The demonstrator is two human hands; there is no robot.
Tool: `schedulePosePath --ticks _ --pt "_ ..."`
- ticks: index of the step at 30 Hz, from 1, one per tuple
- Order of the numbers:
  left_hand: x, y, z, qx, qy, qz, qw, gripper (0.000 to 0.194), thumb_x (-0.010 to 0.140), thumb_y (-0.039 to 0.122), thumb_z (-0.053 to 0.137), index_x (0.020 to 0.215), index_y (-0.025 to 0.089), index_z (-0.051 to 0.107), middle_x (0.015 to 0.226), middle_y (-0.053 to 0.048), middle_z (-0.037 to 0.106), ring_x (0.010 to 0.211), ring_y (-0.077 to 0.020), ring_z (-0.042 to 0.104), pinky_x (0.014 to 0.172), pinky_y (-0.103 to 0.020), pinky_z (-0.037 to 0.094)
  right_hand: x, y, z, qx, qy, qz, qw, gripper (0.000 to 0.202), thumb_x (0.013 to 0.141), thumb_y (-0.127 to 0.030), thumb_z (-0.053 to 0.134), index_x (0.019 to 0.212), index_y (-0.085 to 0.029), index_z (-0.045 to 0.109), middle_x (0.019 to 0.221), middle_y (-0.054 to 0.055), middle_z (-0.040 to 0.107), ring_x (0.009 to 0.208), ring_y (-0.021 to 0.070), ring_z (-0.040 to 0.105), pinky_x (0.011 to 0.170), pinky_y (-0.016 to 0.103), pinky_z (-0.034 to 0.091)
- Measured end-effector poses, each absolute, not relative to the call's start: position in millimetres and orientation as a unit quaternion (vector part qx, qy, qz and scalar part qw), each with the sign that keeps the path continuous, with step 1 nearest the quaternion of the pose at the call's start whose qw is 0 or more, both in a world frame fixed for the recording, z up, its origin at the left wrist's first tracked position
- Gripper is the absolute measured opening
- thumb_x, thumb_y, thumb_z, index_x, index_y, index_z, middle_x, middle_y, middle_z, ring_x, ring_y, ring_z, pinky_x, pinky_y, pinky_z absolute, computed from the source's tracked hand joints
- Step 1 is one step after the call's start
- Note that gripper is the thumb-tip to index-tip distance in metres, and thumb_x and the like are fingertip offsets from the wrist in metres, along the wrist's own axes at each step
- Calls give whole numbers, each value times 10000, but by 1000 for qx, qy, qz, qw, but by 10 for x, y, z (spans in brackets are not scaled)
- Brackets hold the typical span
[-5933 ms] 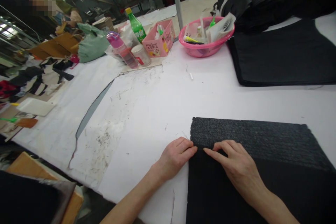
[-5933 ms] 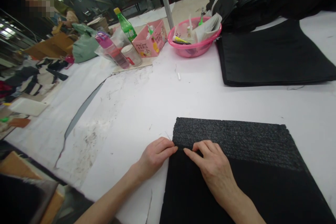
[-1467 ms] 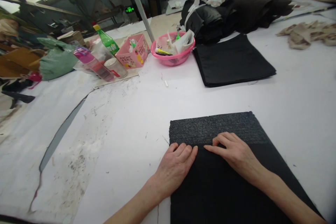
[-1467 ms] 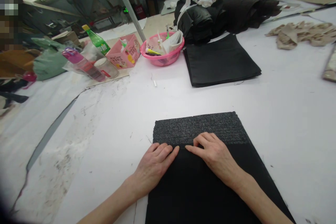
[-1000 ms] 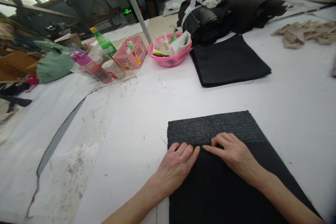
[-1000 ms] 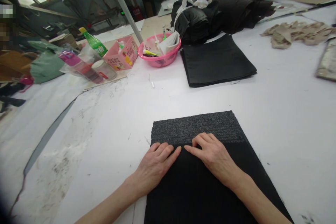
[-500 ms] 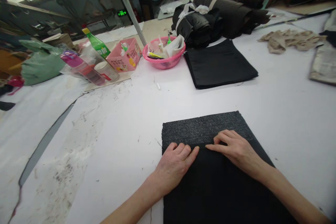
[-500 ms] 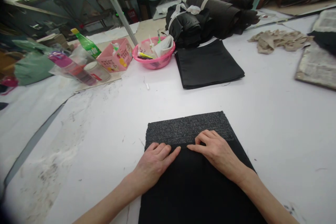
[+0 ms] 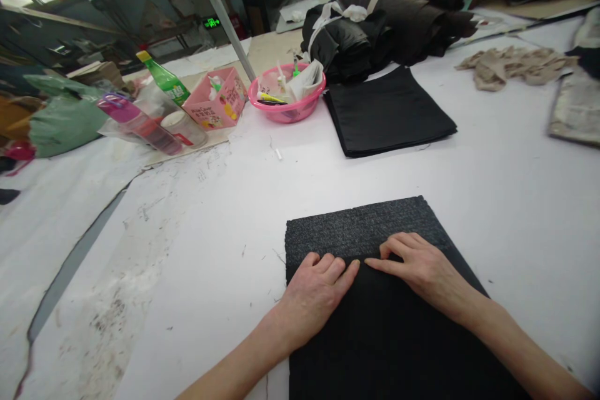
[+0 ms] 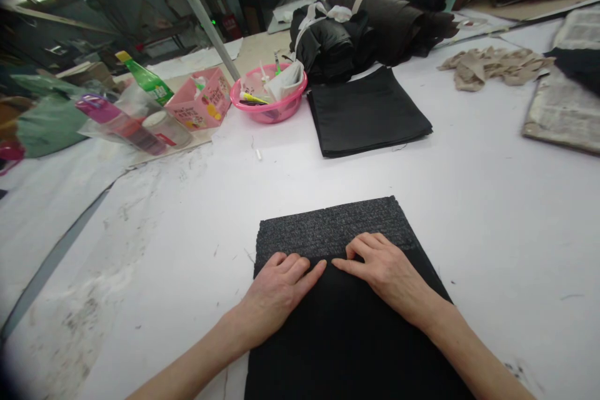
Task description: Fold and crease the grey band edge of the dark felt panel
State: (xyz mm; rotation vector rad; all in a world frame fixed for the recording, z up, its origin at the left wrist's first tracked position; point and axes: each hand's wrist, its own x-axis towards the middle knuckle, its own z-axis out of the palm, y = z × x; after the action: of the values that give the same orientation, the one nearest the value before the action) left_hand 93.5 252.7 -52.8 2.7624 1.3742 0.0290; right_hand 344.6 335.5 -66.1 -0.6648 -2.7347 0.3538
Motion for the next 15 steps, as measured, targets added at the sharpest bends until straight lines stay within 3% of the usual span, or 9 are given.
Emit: schedulePosePath --ticks 8,15 --pt "1037 2587 -507 906 422 8 24 383 992 120 364 1372 99 406 1072 -69 544 945 -190 496 811 -355 376 3599 3381 -670 -243 -952 126 138 303 1029 -170 408 1222 -298 603 978 45 533 937 190 484 818 368 367" --pt "1093 2635 -525 909 417 0 24 423 987 131 376 1410 140 366 994 -51 543 883 -192 497 760 -358 377 3737 3407 -678 -257 -945 121 160 307 1028 -180 417 1215 -315 619 967 39 549 908 178 501 799 343 377"
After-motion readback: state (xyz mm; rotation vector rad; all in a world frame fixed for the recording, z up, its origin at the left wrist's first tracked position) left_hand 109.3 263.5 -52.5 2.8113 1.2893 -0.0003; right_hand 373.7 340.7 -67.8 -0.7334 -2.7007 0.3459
